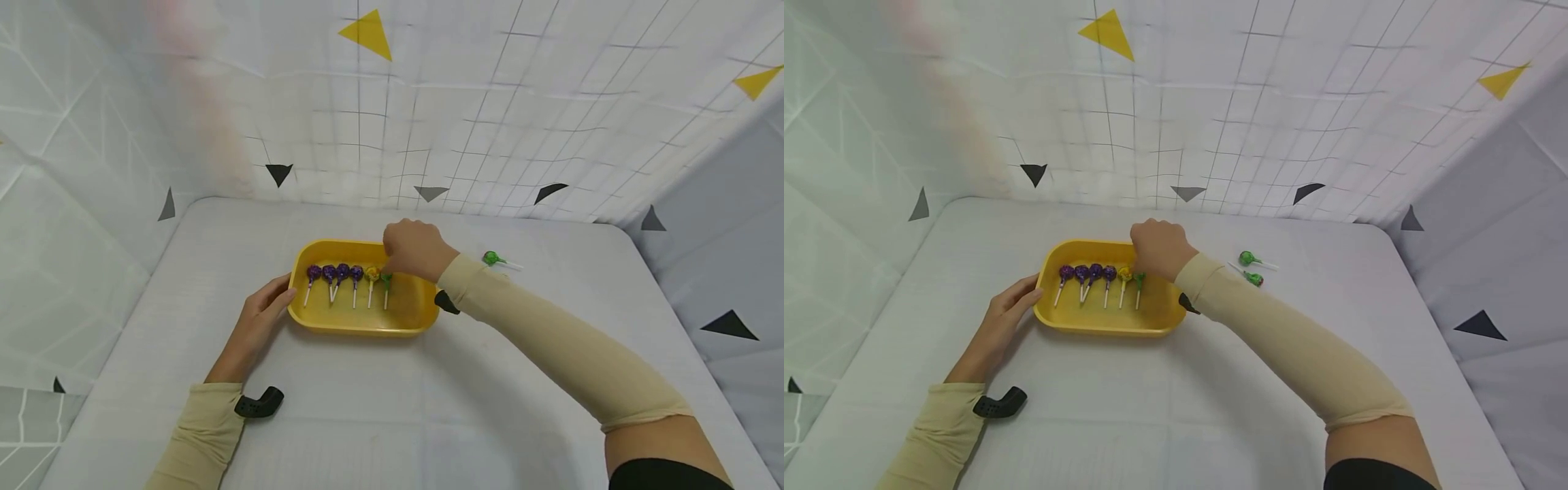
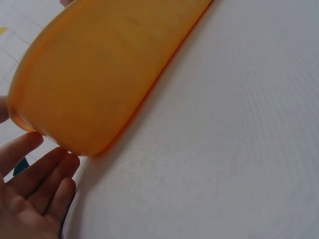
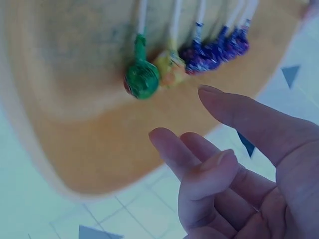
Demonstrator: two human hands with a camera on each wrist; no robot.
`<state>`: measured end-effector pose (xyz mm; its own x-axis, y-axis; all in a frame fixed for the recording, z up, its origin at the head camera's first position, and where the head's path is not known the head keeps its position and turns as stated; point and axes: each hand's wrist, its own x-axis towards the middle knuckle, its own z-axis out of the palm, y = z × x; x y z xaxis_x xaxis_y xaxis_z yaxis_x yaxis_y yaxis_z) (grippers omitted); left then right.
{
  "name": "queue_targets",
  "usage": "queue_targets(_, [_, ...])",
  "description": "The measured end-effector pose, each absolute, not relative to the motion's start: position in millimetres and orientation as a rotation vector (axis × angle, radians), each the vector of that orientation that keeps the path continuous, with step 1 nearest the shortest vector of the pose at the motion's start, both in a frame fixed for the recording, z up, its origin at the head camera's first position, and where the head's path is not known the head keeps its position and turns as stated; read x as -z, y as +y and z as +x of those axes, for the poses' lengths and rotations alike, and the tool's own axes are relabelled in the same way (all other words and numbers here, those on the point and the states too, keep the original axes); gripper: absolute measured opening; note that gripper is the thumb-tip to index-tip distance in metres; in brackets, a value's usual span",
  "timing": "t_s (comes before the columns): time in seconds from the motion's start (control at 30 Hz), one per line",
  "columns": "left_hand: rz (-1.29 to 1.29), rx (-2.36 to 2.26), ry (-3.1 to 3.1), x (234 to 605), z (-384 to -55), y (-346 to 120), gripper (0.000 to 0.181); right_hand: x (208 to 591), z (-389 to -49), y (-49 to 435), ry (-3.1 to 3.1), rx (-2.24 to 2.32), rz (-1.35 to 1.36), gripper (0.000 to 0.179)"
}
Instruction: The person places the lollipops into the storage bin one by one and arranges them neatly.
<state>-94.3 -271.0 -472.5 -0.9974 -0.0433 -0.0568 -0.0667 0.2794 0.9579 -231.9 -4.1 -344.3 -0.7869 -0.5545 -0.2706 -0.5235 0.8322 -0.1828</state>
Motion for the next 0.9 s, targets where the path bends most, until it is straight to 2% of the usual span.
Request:
queue_targets(0.4, [-0.093, -1.864, 2.503, 472.1, -93.7, -271.0, 0.058, 316.0, -228.0, 39.3, 2.728, 0.356, -0.700, 0.036])
queue_targets(0.9, [-0.095, -1.870, 2.503, 473.3, -94.0, -271.3, 0.058, 311.1, -223.4, 79.2, 2.784, 0.465, -0.671, 0.030])
